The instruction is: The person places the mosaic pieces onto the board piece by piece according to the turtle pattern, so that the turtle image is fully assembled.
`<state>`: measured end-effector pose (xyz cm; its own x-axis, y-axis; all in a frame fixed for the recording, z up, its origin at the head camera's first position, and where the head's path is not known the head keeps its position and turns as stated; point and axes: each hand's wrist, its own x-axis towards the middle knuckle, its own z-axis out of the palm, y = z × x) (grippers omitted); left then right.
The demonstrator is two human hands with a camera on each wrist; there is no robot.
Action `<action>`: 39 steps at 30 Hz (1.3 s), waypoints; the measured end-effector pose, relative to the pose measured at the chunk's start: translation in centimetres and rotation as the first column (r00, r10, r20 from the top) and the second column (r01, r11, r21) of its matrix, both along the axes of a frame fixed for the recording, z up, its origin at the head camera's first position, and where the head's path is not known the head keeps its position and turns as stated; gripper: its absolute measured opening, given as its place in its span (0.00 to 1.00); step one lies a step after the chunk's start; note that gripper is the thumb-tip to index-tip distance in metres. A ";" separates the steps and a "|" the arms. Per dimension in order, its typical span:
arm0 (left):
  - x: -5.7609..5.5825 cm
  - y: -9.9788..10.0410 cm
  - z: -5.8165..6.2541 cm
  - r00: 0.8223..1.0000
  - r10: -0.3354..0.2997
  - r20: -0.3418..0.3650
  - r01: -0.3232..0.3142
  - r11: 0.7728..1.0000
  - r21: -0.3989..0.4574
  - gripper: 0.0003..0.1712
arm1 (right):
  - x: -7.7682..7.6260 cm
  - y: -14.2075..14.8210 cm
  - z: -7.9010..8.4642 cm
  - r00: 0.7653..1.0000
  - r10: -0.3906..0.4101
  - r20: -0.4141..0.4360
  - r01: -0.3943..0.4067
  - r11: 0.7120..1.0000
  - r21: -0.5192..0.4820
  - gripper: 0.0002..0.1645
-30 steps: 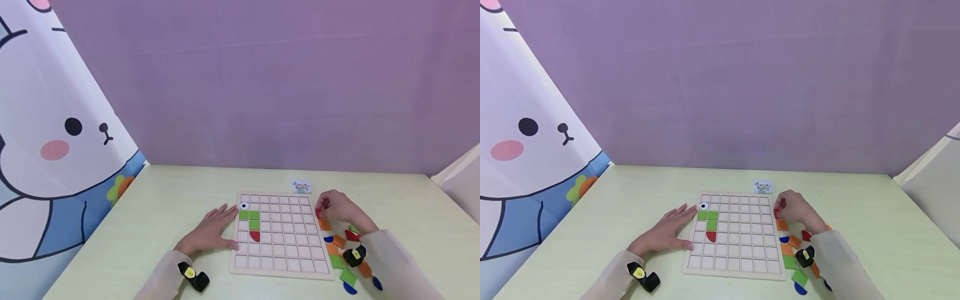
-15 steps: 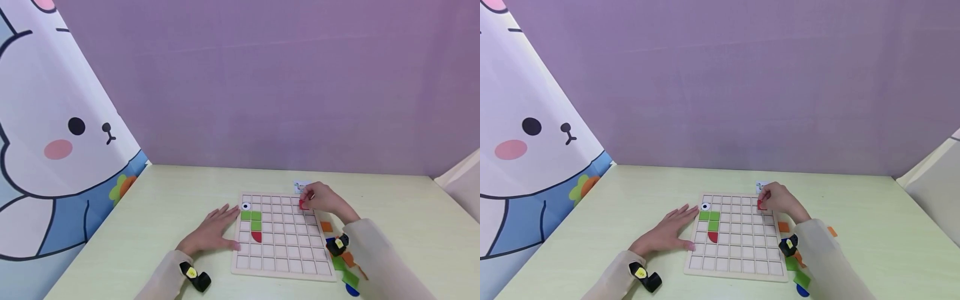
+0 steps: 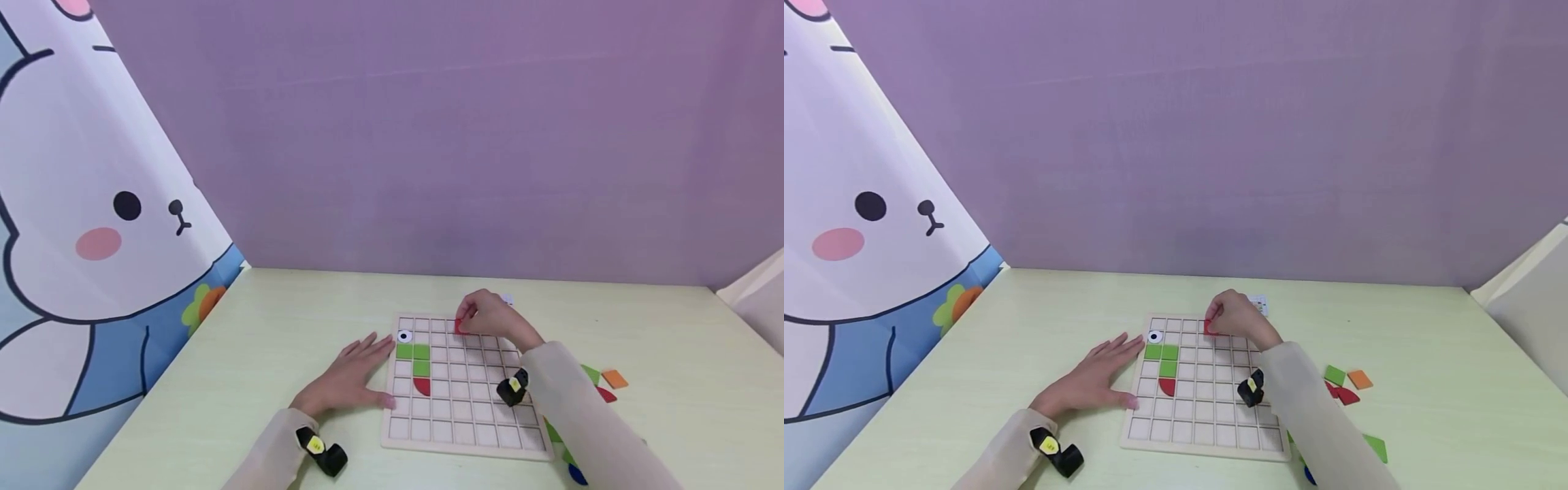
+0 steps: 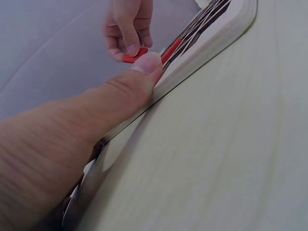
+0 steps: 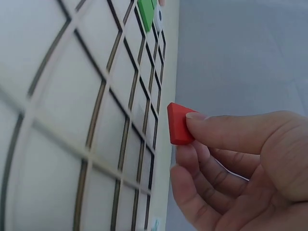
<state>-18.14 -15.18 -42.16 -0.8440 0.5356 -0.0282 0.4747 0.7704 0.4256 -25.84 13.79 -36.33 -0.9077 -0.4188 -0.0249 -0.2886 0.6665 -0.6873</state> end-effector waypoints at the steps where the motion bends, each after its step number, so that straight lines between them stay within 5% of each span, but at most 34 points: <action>1: 0.0 0.0 0.0 1.000 -0.001 0.000 0.001 1.000 0.001 0.59 | -0.1 -0.3 -0.1 1.000 0.001 0.000 -0.001 1.000 -0.007 0.02; 20: -0.1 0.3 0.3 1.000 0.015 0.004 -0.015 1.000 0.022 0.59 | -0.4 -5.7 -1.0 0.992 -0.042 0.120 0.048 0.997 -0.052 0.03; 39: -0.1 0.6 0.7 1.000 0.017 0.018 -0.017 1.000 0.020 0.59 | -0.1 -6.7 -1.3 0.997 -0.038 0.071 0.038 0.999 -0.001 0.03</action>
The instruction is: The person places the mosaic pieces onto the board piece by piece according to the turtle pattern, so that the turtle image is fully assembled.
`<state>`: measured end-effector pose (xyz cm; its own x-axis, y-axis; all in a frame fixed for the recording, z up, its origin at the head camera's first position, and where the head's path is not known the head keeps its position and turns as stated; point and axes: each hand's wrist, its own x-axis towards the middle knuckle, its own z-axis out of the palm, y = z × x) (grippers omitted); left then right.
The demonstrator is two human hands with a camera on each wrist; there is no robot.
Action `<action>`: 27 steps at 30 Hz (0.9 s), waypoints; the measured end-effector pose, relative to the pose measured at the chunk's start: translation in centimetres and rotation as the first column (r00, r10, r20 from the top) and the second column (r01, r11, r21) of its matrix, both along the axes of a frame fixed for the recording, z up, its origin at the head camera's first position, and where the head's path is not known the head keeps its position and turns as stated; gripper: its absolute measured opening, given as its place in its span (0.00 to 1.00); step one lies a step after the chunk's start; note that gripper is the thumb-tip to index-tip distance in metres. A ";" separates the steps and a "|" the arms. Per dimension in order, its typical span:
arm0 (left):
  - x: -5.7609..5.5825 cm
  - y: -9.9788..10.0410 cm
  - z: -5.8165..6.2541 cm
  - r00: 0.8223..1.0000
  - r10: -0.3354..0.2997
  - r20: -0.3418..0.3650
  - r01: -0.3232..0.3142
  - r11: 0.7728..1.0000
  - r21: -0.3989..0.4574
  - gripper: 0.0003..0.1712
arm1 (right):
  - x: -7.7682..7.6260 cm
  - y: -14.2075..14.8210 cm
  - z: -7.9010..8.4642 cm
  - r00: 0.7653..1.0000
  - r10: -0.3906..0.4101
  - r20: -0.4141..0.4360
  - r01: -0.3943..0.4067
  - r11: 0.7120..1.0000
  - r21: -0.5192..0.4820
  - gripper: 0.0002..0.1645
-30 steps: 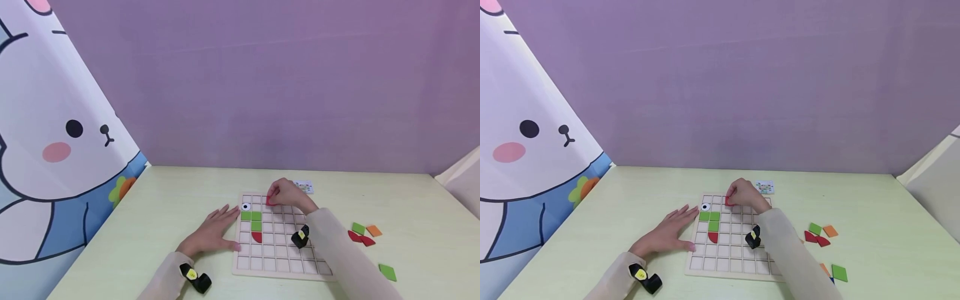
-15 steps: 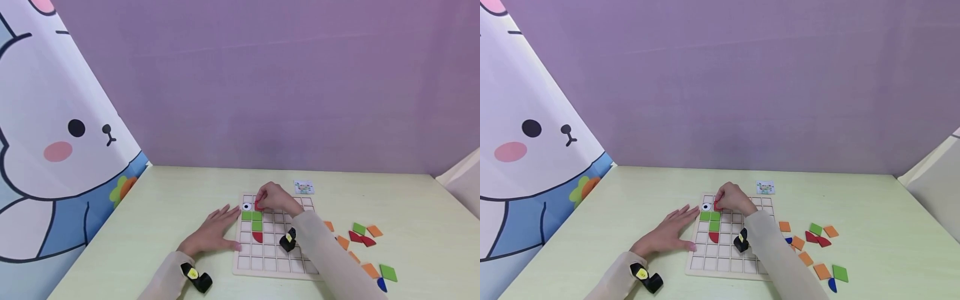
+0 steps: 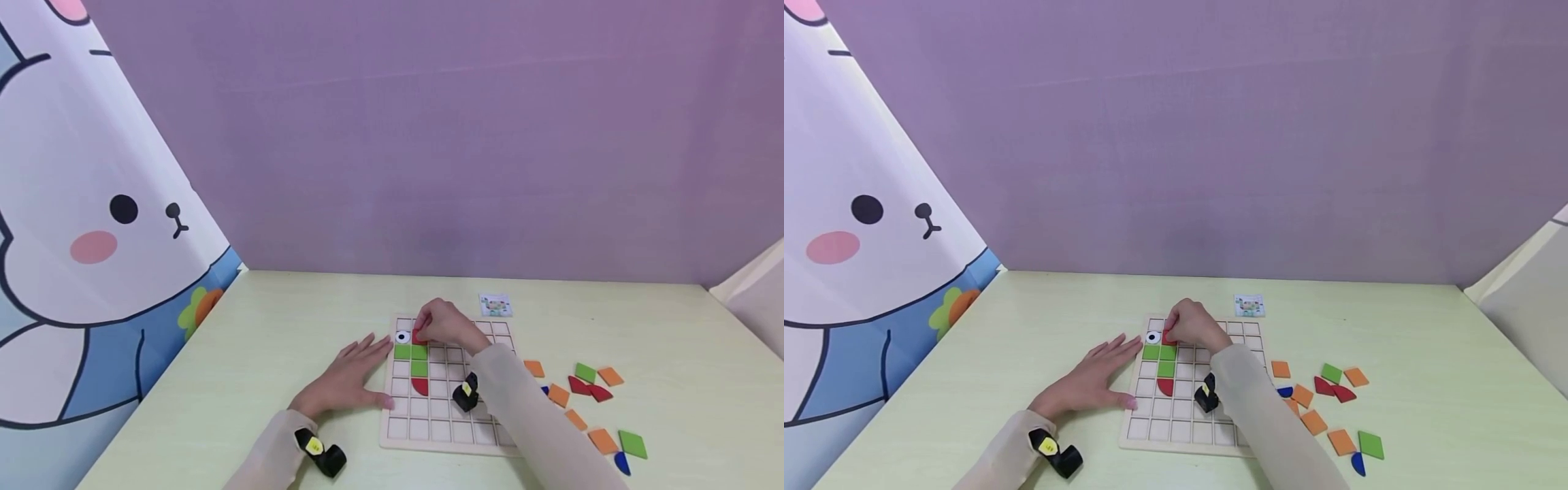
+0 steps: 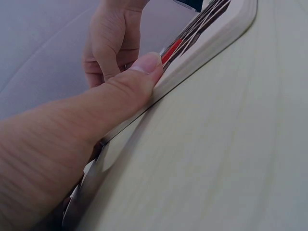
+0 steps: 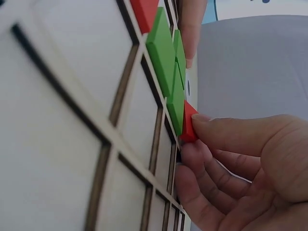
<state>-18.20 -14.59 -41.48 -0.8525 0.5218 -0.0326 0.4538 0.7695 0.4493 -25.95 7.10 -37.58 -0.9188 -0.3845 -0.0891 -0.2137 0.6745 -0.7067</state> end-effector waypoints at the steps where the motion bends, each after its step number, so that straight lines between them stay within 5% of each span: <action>1: 0.0 0.0 0.0 1.000 0.000 -0.002 0.000 1.000 -0.001 0.59 | 0.0 0.0 0.0 1.000 -0.002 -0.004 0.002 1.000 0.006 0.03; 10: -0.1 0.0 -0.2 1.000 -0.002 0.002 0.002 1.000 0.017 0.59 | -0.1 -0.2 -0.5 0.999 -0.006 -0.051 0.009 0.998 0.060 0.03; 27: -0.5 0.0 -0.7 1.000 -0.004 -0.022 0.004 1.000 -0.003 0.59 | 0.4 1.9 -0.1 0.999 -0.001 -0.041 0.001 1.000 0.001 0.04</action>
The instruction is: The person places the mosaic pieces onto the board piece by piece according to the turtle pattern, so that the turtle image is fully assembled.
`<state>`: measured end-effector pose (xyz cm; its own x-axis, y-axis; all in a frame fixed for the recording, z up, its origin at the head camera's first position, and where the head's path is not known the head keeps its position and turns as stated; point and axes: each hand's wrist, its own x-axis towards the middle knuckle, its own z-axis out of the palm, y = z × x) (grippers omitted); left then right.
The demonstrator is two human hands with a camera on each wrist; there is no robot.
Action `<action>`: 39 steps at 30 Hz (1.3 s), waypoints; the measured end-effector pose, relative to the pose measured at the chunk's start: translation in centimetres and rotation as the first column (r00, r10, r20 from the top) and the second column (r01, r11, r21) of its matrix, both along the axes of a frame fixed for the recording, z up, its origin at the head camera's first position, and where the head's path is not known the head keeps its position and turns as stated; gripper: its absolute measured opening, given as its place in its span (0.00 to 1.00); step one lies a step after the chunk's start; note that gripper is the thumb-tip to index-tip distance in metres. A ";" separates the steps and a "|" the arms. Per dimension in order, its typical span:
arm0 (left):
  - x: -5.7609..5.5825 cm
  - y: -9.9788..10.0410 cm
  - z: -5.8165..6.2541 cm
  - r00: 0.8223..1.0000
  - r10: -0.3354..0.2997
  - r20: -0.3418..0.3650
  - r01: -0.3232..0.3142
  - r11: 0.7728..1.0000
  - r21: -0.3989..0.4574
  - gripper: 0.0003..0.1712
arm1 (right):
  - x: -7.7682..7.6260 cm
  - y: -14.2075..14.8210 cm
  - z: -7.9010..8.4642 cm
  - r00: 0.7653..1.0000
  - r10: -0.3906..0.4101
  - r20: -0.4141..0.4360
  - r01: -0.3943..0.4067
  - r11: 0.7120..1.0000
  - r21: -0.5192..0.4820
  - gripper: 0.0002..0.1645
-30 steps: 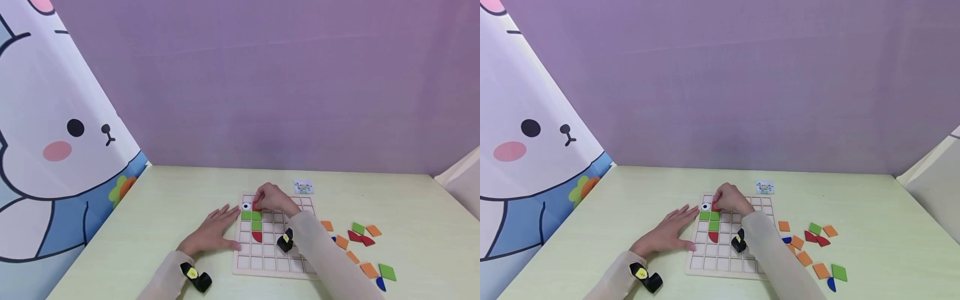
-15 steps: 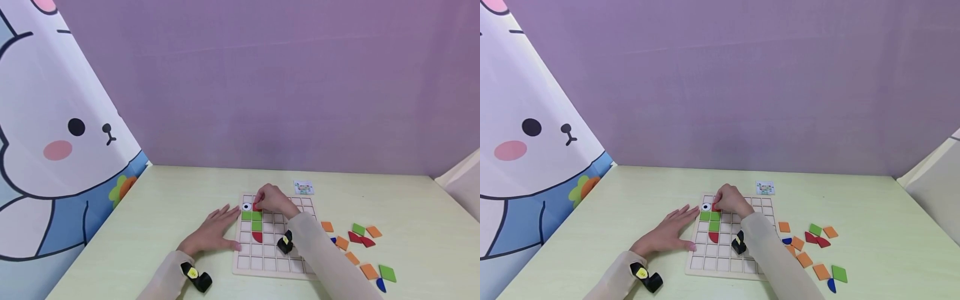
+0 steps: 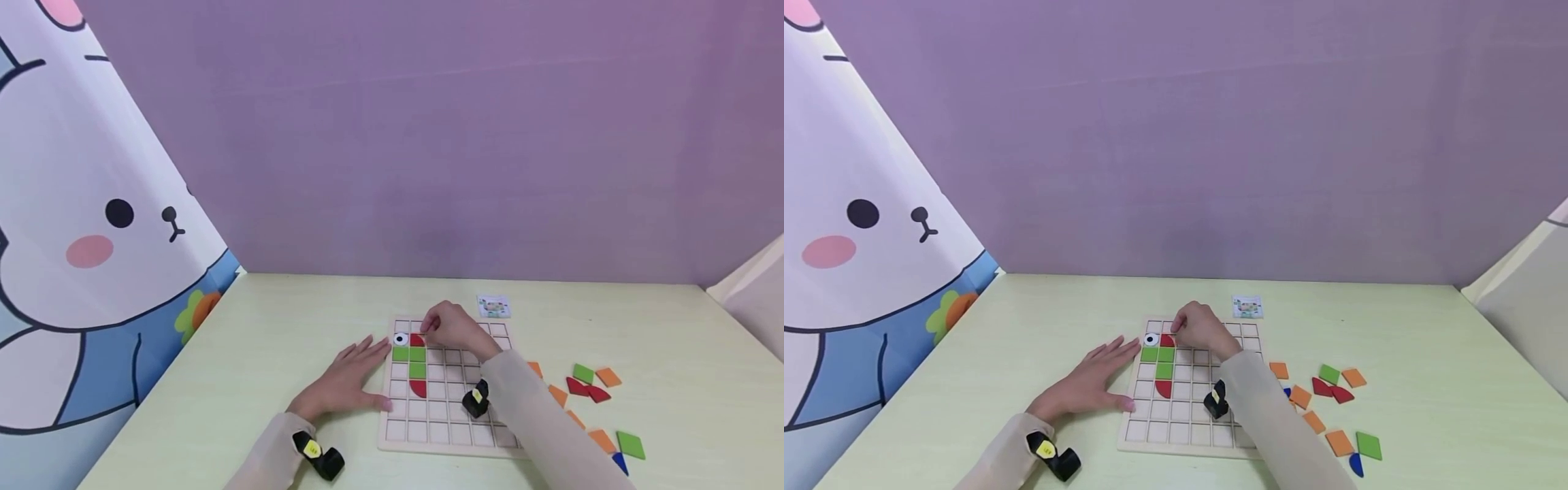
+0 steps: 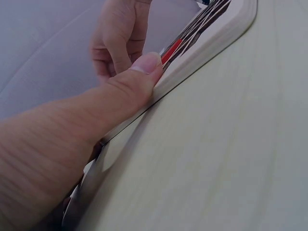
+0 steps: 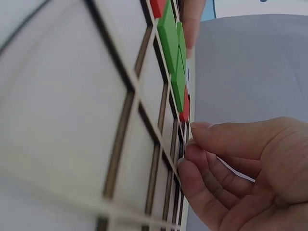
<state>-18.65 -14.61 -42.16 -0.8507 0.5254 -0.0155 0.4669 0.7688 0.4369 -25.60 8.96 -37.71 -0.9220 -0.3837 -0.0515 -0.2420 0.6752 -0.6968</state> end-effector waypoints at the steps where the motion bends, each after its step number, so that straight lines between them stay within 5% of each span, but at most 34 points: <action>1: 0.0 0.0 0.0 1.000 0.000 0.000 0.000 1.000 0.000 0.59 | 0.0 0.3 0.0 1.000 -0.004 -0.002 0.004 1.000 -0.002 0.04; 17: -0.1 0.0 -0.3 1.000 -0.010 -0.020 0.010 1.000 -0.001 0.60 | 1.0 5.9 0.7 0.995 0.067 -0.074 -0.070 0.997 -0.038 0.07; 29: 0.0 -0.1 -0.1 1.000 -0.008 -0.017 0.008 1.000 -0.001 0.60 | 2.7 9.5 1.4 0.969 0.158 -0.193 -0.137 0.984 0.117 0.11; 39: 0.1 -0.1 -0.1 1.000 -0.005 -0.016 0.005 1.000 -0.002 0.60 | 4.6 11.7 1.6 0.982 0.108 -0.156 -0.082 0.983 0.162 0.13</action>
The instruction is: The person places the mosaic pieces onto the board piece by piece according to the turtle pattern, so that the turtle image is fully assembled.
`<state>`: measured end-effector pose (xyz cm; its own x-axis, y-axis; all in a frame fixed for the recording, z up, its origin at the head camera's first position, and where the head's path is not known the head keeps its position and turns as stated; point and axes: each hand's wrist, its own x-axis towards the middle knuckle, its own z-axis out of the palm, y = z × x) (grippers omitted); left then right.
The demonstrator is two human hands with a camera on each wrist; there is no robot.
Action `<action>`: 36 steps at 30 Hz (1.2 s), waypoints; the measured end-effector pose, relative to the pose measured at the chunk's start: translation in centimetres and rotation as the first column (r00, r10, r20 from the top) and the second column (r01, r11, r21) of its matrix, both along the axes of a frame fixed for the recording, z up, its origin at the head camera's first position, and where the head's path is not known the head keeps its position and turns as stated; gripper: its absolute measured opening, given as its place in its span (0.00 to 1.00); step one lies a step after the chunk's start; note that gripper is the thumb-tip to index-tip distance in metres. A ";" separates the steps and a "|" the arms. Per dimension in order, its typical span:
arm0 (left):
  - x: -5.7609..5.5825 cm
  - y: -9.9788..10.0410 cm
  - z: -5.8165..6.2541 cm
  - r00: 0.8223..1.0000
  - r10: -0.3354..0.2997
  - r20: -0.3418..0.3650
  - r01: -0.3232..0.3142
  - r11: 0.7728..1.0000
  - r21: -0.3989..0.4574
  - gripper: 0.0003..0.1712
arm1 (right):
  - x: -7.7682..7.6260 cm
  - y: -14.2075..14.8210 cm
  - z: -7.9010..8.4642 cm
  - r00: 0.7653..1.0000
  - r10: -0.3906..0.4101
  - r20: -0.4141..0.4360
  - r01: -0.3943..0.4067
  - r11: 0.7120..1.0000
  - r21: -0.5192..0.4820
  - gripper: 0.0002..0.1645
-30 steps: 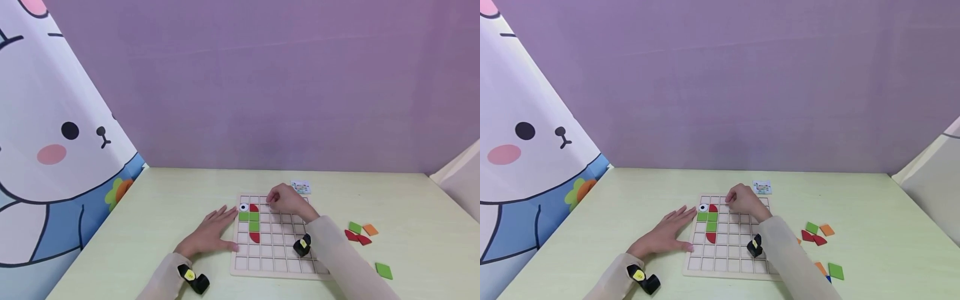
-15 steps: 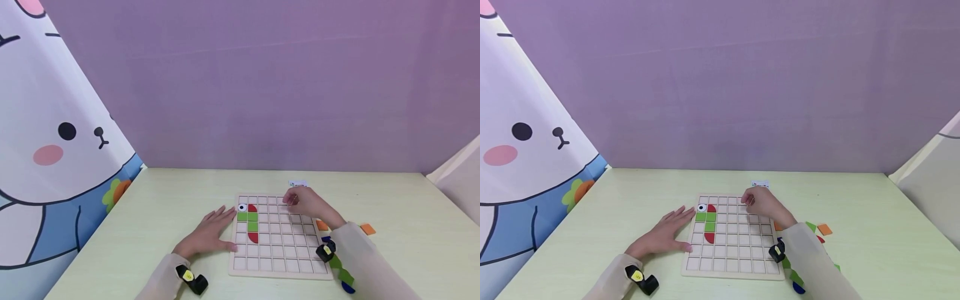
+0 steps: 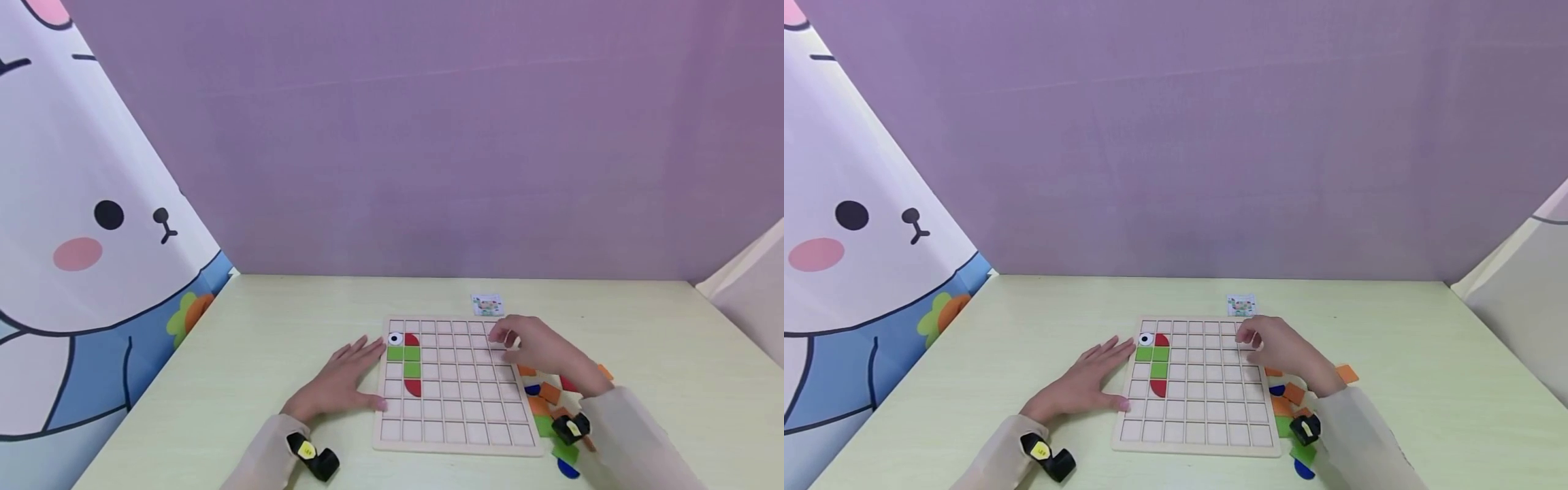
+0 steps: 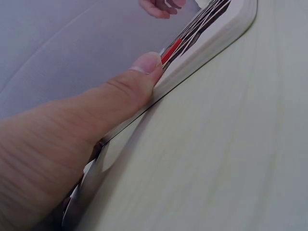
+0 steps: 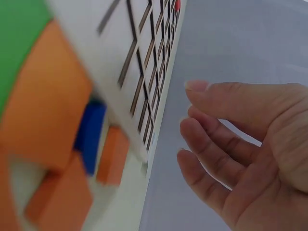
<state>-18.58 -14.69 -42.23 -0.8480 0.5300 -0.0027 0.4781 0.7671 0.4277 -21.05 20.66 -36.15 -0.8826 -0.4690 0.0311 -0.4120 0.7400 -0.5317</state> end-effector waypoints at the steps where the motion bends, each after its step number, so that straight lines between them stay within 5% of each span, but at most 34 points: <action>1: 0.0 0.0 0.0 1.000 0.000 0.001 0.000 1.000 0.000 0.59 | 0.2 0.3 -0.1 1.000 -0.005 -0.004 0.005 1.000 0.001 0.12; 26: 0.2 0.0 0.2 1.000 0.000 0.003 0.000 1.000 0.001 0.59 | 2.0 4.9 -0.5 0.998 -0.065 -0.013 0.066 0.996 0.052 0.13; 36: 0.0 0.0 0.1 1.000 -0.004 -0.001 0.004 1.000 -0.001 0.59 | 2.4 5.3 -0.9 0.993 -0.112 0.046 0.109 0.992 0.068 0.14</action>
<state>-18.53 -14.71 -42.10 -0.8461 0.5330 -0.0026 0.4813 0.7660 0.4262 -18.69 25.98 -37.01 -0.9288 -0.3683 -0.0414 -0.3002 0.8130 -0.4989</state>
